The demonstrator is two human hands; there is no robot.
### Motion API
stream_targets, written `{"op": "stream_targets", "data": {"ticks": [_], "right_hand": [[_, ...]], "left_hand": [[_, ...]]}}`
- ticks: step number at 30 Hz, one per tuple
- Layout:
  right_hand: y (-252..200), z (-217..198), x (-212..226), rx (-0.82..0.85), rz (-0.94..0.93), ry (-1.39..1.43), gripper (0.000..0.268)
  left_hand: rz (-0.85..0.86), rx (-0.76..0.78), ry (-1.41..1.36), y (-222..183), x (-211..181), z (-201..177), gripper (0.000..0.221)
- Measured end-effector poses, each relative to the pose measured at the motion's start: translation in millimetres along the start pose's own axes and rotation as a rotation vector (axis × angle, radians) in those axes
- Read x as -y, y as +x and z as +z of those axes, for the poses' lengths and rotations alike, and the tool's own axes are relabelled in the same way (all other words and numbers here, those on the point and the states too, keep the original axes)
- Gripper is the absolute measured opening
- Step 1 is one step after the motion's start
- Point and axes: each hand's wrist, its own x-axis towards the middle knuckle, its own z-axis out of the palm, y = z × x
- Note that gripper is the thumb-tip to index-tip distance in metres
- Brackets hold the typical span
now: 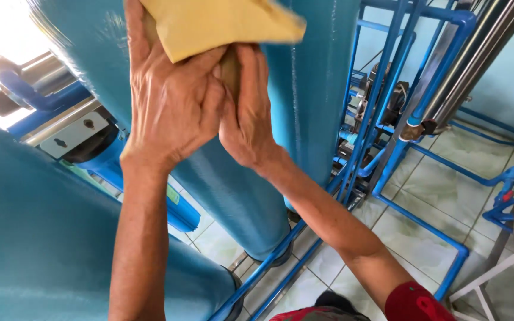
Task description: Wipe down industrial water filtration tanks and pipes with a cloth.
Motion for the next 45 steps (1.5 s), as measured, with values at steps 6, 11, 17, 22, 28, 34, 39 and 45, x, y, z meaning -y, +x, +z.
{"op": "stream_targets", "data": {"ticks": [6,11,17,22,28,34,39,45], "right_hand": [[38.2,7.7,-30.8,0.038,-0.139,-0.137,0.054],[67.1,5.7,-52.0,0.048,-0.161,-0.081,0.049],[133.4,-1.8,-89.2,0.141,-0.296,0.025,0.046],[178.4,17.6,-178.8,0.252,-0.278,0.378,0.044],[195.9,12.5,-169.8,0.402,-0.232,0.191,0.045],[183.0,0.7,-109.0,0.222,-0.081,0.373,0.041],[169.9,-12.4,-22.1,0.167,-0.584,0.130,0.033],[163.8,-13.3,-43.1,0.144,-0.521,0.064,0.028]], "left_hand": [[-0.026,-0.166,0.144,-3.9,-4.7,21.2,0.037],[-0.108,-0.194,0.270,18.0,-11.7,35.5,0.032],[-0.137,-0.255,0.594,65.1,2.1,57.6,0.027],[-0.183,-0.264,0.783,113.9,34.5,94.1,0.032],[-0.250,-0.237,1.037,142.7,31.5,107.5,0.041],[-0.362,0.011,1.030,119.1,-20.8,63.4,0.044],[-0.517,-0.197,0.819,62.0,-58.5,27.5,0.031],[-0.368,-0.214,0.861,59.1,-34.6,52.8,0.029]]}}
